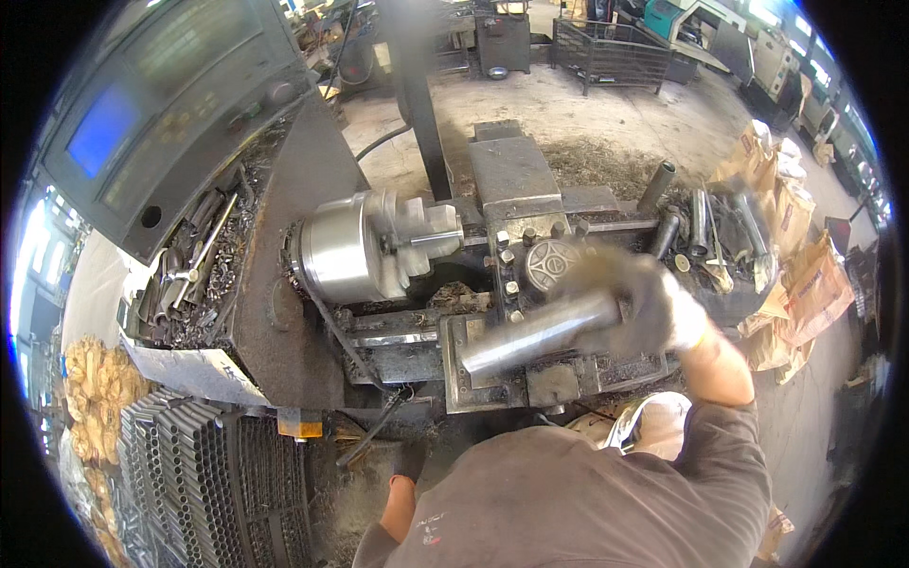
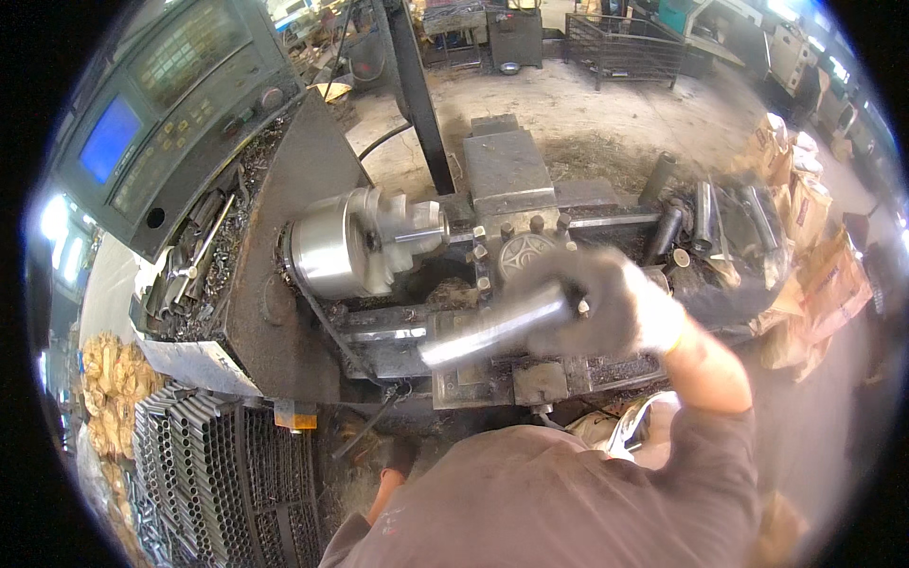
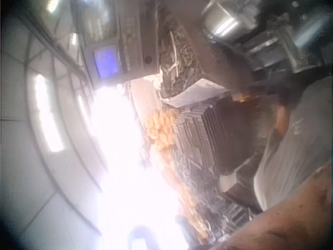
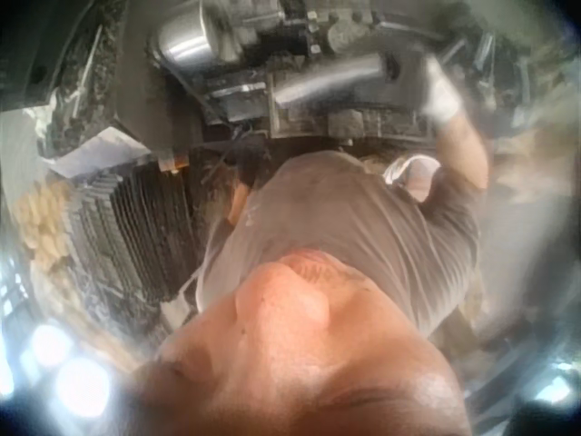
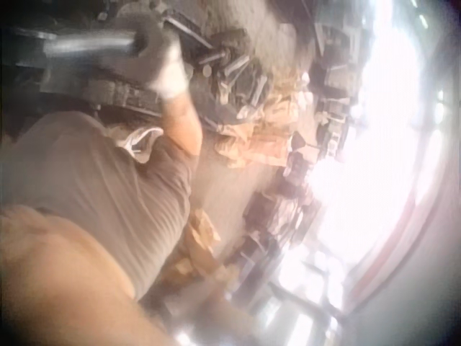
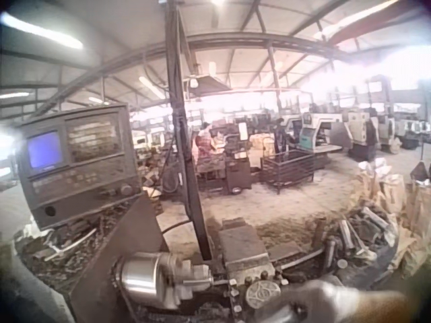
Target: The person repeatedly loads cylindrical metal tubes into a lathe chuck, secures them, and removes them after machining. The person handles the tubes one at a time, using both hands to position and extract each piece from the machine.
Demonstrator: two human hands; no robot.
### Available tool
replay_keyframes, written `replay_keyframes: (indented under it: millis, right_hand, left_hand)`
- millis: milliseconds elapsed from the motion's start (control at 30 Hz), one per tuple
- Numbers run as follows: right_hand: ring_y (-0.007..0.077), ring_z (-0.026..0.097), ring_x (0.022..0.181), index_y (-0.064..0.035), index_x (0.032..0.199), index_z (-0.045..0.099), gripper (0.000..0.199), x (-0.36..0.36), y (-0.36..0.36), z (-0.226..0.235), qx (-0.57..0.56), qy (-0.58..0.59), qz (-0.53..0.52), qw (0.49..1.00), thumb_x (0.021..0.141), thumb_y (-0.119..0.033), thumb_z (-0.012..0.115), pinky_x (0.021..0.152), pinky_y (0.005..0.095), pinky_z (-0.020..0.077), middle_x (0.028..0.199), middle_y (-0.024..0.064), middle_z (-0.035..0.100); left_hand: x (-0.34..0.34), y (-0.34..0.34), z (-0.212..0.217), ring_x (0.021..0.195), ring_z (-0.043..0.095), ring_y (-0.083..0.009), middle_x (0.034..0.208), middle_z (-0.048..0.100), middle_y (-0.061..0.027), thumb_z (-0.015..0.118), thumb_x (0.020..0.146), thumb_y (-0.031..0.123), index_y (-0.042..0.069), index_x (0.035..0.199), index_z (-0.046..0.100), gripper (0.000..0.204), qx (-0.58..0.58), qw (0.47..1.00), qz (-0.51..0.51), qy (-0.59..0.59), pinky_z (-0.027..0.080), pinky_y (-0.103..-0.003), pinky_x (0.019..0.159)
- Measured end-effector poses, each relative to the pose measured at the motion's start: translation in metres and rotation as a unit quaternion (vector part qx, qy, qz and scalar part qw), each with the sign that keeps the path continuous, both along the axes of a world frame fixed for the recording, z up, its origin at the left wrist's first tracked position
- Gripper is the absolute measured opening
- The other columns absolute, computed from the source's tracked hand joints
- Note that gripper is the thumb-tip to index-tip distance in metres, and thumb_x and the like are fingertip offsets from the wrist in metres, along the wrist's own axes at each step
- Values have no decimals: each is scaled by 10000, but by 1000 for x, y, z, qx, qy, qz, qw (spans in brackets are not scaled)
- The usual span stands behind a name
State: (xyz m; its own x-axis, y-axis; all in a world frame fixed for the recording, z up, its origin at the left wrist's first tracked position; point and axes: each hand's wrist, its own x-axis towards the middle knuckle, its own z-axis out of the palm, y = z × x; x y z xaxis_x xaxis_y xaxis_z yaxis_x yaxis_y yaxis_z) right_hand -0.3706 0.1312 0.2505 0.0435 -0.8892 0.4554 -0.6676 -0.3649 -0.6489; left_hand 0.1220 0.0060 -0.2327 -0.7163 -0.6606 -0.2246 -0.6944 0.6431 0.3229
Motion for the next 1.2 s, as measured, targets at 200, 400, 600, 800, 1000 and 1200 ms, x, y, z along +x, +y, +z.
replay_keyframes:
  millis: [200, 400, 600, 800, 1000, 1200]
  right_hand:
    - [324, 779, 840, -30, 1090, 694, 341, -110, -107, 3, 218, 257, -145, 930, 795, -173, 785, 737, 429, 617, 864, 218, 744]
    - [323, 773, 887, -44, 1038, 796, 370, -163, -161, -88, 354, 347, -152, 855, 783, -308, 843, 802, 435, 625, 949, 197, 782]
    - [364, 761, 781, -16, 936, 803, 363, -183, -185, -168, 340, 321, -56, 882, 703, -289, 854, 700, 458, 605, 848, 230, 763]
    - [339, 712, 660, 6, 944, 770, 274, -189, -190, -176, 308, 258, 19, 916, 820, -239, 777, 631, 458, 533, 755, 206, 730]
    - [248, 702, 677, -17, 1113, 747, 284, -158, -207, -162, 258, 310, 66, 913, 907, -211, 748, 600, 424, 529, 826, 136, 761]
    - [229, 732, 760, -28, 1441, 545, 660, -98, -242, -109, 370, 186, 101, 905, 869, -238, 796, 615, 393, 575, 923, 134, 766]
  left_hand:
    - [55, 32, -50, 742, 717, -298, 940, 758, -159, 583, 1012, 368, 52, 999, 734, 351, 263, 954, 143, -16, 554, -447, 688]
    - [76, 41, -38, 703, 674, -237, 906, 728, -107, 613, 1026, 330, 89, 1023, 716, 262, 239, 959, 151, 3, 529, -408, 606]
    - [95, 20, -43, 730, 628, -228, 891, 658, -63, 616, 1062, 233, 120, 1042, 670, 127, 515, 392, 539, 539, 507, -407, 595]
    - [93, -15, 33, 742, 619, -246, 862, 621, -52, 591, 1091, 328, 121, 1047, 652, 220, 275, 515, 609, 538, 495, -418, 594]
    - [91, -59, 116, 852, 660, -274, 947, 676, -80, 572, 1077, 494, 98, 1139, 676, 414, 175, 518, 569, 613, 542, -468, 697]
    - [85, -78, 169, 891, 649, -310, 977, 697, -89, 522, 1072, 582, 95, 1167, 675, 519, 302, 486, 534, 623, 511, -478, 789]
